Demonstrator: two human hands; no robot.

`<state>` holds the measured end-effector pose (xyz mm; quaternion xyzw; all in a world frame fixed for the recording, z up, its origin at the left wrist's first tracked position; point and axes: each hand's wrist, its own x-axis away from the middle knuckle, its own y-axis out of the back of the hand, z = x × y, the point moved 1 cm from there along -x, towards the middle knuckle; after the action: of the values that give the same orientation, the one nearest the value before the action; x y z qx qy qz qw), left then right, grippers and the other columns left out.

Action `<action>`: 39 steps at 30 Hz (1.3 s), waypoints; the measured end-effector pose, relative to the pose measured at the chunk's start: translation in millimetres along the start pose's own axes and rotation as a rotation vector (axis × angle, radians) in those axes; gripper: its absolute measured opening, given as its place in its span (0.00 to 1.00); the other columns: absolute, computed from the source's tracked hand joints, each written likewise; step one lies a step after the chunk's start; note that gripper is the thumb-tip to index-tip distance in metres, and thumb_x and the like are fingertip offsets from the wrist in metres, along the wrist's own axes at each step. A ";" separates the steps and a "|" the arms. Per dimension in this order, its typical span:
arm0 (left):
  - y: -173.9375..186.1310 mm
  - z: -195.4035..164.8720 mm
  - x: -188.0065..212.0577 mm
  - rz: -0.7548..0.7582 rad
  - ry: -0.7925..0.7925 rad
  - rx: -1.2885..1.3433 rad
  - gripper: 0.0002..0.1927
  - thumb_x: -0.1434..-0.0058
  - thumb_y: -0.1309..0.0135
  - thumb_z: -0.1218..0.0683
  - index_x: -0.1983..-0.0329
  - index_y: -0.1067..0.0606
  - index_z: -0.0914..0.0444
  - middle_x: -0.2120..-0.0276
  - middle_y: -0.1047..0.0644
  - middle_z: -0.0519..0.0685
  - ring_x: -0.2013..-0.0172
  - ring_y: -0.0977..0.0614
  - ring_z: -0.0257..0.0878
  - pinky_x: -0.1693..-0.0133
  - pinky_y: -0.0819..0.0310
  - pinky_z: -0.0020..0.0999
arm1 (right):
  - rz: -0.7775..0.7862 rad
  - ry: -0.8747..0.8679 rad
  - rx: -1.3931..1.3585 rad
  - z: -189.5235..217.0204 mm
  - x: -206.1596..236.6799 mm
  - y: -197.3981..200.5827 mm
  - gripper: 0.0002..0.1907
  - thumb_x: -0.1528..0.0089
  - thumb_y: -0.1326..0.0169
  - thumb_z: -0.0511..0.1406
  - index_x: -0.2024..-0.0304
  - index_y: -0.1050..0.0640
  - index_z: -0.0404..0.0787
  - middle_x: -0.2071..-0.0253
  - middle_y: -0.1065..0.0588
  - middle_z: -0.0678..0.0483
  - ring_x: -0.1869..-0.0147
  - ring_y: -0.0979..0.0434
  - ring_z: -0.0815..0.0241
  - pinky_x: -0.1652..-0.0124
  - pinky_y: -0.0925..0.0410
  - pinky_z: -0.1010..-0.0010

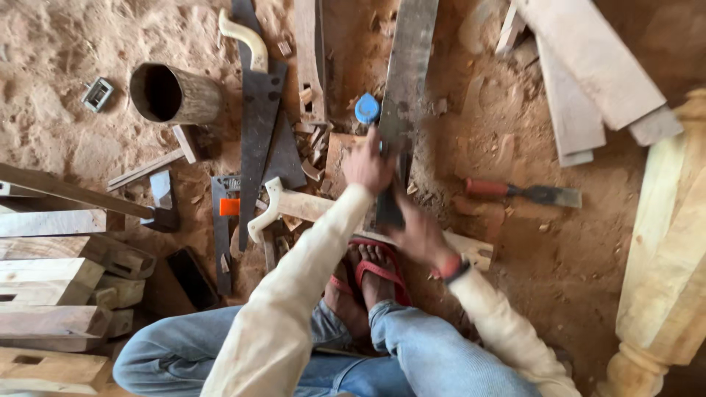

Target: The person sits on the floor and sharpens a small metal blade on a grinding stone. They repeatedly rub the blade against the stone, occasionally pausing to inspect the edge before continuing the sharpening process.

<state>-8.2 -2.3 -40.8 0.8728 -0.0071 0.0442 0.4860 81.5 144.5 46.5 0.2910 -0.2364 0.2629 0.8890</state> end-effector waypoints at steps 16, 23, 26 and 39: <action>6.9 -16.6 -28.4 -0.045 -0.052 -0.062 0.20 0.32 0.53 0.39 0.47 0.31 0.55 0.74 0.19 0.54 0.72 0.19 0.53 0.52 0.30 0.55 | -0.032 0.200 -0.003 4.8 -14.1 16.2 0.49 0.42 0.45 0.55 0.24 0.44 0.42 0.37 0.25 0.42 0.40 0.19 0.46 0.43 0.27 0.58; 22.5 1.9 90.1 0.201 -0.052 -0.056 0.20 0.26 0.58 0.35 0.50 0.32 0.53 0.75 0.22 0.52 0.76 0.21 0.48 0.59 0.29 0.50 | -0.049 0.450 -0.095 1.1 82.7 -32.0 0.50 0.37 0.41 0.49 0.26 0.48 0.29 0.30 0.37 0.31 0.27 0.35 0.36 0.33 0.40 0.53; 10.5 1.6 64.7 -0.074 -0.174 -0.042 0.20 0.30 0.56 0.37 0.47 0.31 0.55 0.76 0.23 0.52 0.76 0.21 0.49 0.65 0.30 0.51 | -0.138 0.383 0.058 6.0 70.3 -30.0 0.54 0.43 0.37 0.51 0.26 0.46 0.33 0.34 0.33 0.34 0.30 0.32 0.36 0.36 0.39 0.50; 71.7 -3.7 -53.9 -0.161 0.171 1.063 0.15 0.26 0.49 0.45 0.61 0.28 0.62 0.68 0.26 0.47 0.66 0.28 0.34 0.62 0.30 0.32 | -0.426 0.364 -0.308 -17.0 22.5 58.8 0.47 0.36 0.44 0.48 0.24 0.48 0.35 0.21 0.47 0.41 0.20 0.43 0.50 0.36 0.39 0.63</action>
<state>-66.1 -38.5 17.4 0.9893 0.1227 0.0753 -0.0216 67.4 203.6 70.2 0.1439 -0.0442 0.0800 0.9854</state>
